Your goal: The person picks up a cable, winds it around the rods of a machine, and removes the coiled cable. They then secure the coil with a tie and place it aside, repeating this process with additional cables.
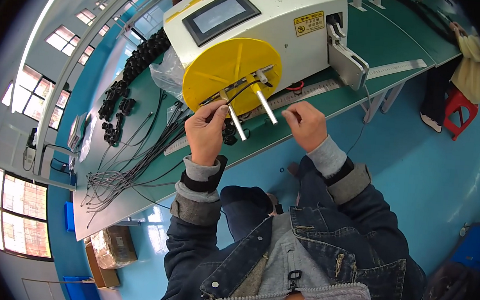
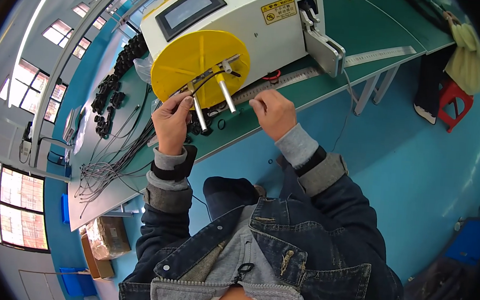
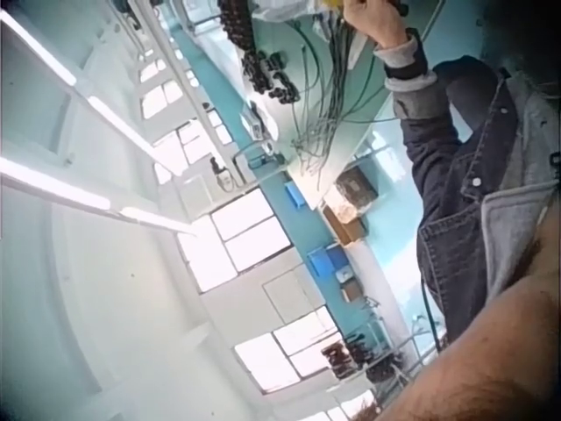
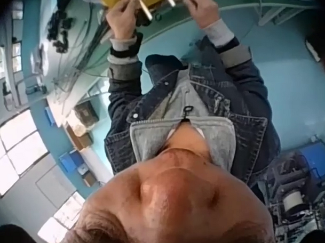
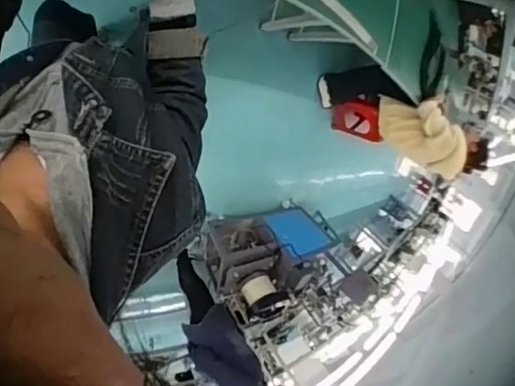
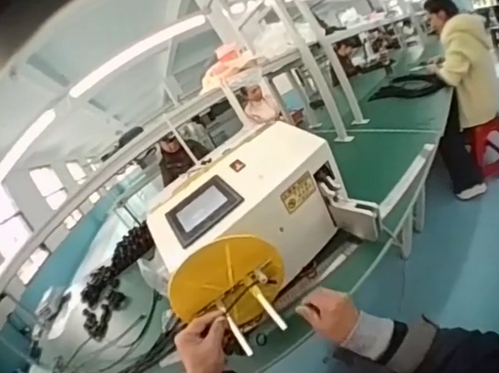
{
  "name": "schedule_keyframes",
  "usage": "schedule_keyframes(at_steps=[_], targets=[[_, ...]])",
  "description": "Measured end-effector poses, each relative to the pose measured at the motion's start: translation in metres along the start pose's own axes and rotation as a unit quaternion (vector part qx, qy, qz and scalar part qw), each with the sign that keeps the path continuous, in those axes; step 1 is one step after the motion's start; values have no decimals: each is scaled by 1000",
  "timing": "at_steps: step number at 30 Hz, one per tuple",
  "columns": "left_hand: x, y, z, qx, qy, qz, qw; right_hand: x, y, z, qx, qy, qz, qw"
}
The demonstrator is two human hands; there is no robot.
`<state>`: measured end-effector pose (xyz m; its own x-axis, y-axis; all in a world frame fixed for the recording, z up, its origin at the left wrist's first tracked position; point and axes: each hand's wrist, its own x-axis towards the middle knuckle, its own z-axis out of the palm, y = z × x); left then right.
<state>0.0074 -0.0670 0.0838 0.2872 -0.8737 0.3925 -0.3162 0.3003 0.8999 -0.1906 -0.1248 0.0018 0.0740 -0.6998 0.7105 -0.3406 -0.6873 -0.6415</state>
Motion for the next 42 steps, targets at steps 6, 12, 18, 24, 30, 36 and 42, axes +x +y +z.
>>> schedule_keyframes(at_steps=[6,12,18,24,30,36,42], targets=[[-5,-5,-1,27,19,24,999,-25,0,-17,38,-56,76,995],[-5,4,-11,153,55,195,967,-38,5,-21,67,-101,129,984],[-14,15,-7,218,25,203,954,-42,2,-21,78,-116,150,979],[-23,19,-1,207,47,204,956,-41,7,-19,81,-137,163,974],[-36,17,4,200,54,192,959,-45,10,-14,96,-145,171,970],[-42,13,11,185,80,209,957,-37,0,-14,143,-139,175,964],[-36,28,32,167,63,198,964,-1,-38,-21,195,-101,116,969]])
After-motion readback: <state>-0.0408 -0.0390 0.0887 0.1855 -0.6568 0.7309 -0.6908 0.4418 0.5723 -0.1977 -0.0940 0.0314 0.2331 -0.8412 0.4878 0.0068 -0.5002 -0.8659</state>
